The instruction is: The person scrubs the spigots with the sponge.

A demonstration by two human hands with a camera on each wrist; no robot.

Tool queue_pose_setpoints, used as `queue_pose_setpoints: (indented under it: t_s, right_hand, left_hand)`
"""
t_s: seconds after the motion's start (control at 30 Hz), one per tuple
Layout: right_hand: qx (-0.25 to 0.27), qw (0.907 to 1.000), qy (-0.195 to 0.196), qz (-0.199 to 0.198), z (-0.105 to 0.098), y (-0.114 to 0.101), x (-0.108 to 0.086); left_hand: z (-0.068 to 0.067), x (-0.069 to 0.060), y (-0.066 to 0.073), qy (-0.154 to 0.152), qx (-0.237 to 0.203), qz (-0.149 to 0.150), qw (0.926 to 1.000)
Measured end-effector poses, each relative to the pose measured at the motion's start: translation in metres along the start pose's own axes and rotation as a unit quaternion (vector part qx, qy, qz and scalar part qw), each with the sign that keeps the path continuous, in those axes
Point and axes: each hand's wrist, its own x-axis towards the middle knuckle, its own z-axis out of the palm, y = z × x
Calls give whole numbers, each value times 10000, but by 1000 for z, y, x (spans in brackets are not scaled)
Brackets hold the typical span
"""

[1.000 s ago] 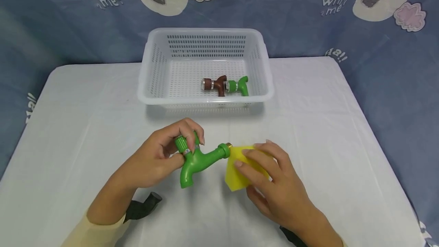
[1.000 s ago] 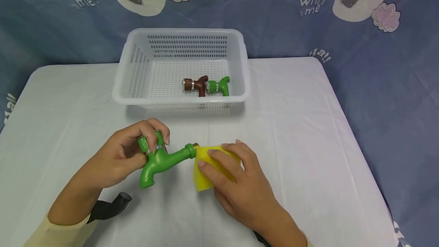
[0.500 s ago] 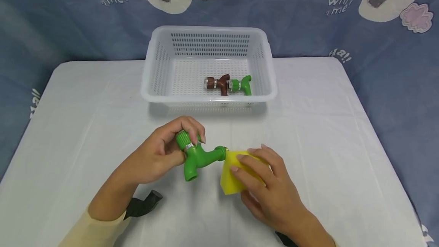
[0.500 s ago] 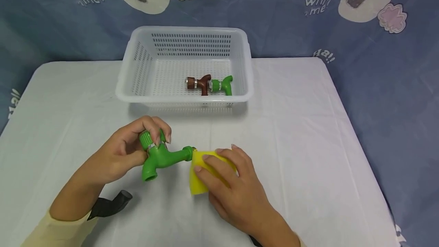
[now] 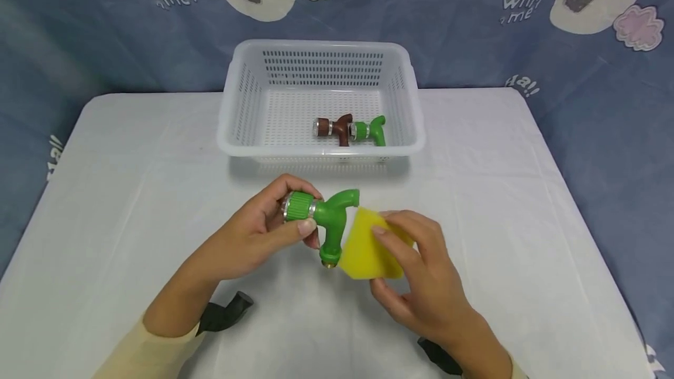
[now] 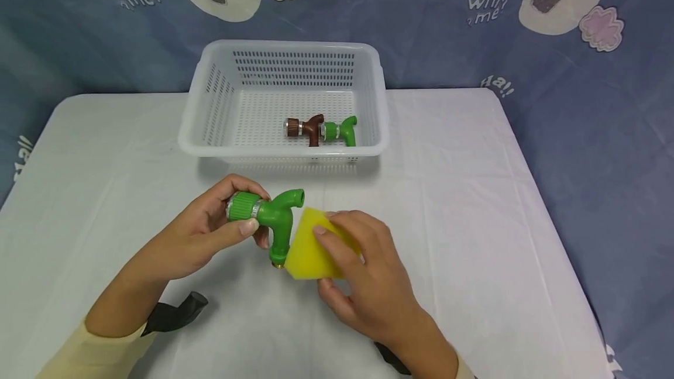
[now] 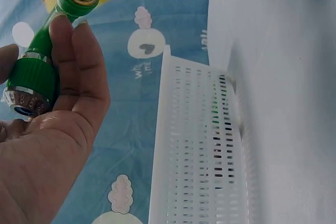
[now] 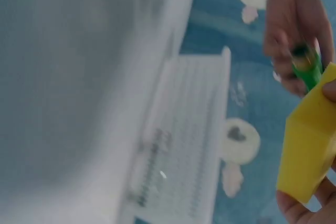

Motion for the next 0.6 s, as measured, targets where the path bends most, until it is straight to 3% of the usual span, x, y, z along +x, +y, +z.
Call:
queue_pose_setpoints:
  t_s: [0.2,0.27,0.47,0.6]
  right_hand:
    - [427,9987,-267,-79,16,-7,-14]
    - [596,9981,-145,-48,13,-5,-13]
    - [1064,9921,340,565,3,-1,5]
    - [1117,9918,318,533,8,-2,5]
  left_hand:
    - [-1,2,-1,234,301,61,9993]
    - [-2,2,-1,315,310,46,9990]
    - [4,4,-2,451,553,-161,9973]
    - [7,4,-2,536,905,-190,9943]
